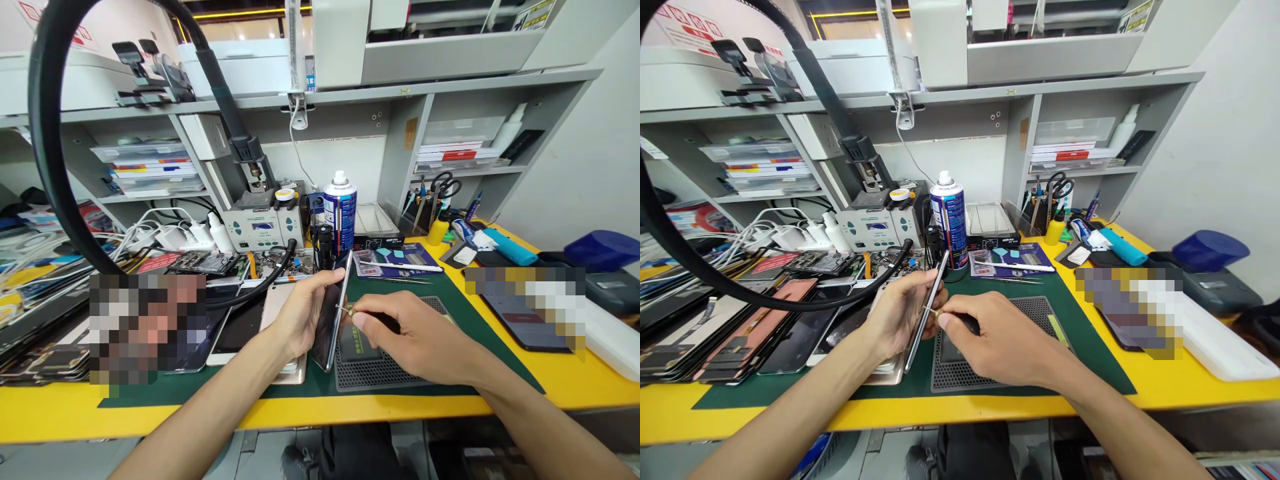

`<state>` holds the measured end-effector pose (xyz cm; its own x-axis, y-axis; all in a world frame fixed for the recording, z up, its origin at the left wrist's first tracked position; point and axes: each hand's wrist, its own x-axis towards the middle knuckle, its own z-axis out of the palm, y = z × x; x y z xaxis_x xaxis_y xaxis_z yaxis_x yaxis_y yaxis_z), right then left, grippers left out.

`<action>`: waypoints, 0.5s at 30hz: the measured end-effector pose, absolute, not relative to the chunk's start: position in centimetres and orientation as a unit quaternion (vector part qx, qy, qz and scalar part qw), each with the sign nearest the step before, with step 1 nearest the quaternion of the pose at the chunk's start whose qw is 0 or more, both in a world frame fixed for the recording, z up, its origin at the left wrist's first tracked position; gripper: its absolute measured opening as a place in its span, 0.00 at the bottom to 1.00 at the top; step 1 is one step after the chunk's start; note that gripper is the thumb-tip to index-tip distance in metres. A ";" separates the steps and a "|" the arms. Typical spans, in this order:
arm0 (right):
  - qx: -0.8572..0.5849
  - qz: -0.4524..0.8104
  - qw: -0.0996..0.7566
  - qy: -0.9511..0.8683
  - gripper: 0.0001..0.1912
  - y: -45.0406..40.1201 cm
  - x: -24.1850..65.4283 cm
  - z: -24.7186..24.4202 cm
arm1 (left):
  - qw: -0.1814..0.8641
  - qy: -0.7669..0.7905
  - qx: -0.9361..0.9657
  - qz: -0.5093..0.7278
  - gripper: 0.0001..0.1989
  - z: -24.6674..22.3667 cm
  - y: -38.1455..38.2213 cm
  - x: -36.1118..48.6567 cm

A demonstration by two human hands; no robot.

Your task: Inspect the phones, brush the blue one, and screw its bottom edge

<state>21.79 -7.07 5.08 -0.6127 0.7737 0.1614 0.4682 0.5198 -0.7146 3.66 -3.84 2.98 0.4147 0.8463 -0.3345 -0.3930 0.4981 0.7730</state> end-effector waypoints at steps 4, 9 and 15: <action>-0.361 0.317 0.226 -0.847 0.15 -7.1 21.8 5.1 | 0.784 0.369 0.299 0.401 0.11 2.9 -3.8 3.6; -0.357 0.316 0.213 -0.853 0.14 -7.2 21.9 5.0 | 0.775 0.372 0.306 0.410 0.10 2.9 -3.8 3.6; -0.356 0.304 0.193 -0.863 0.12 -7.3 21.9 4.9 | 0.775 0.361 0.312 0.414 0.12 2.6 -3.8 3.4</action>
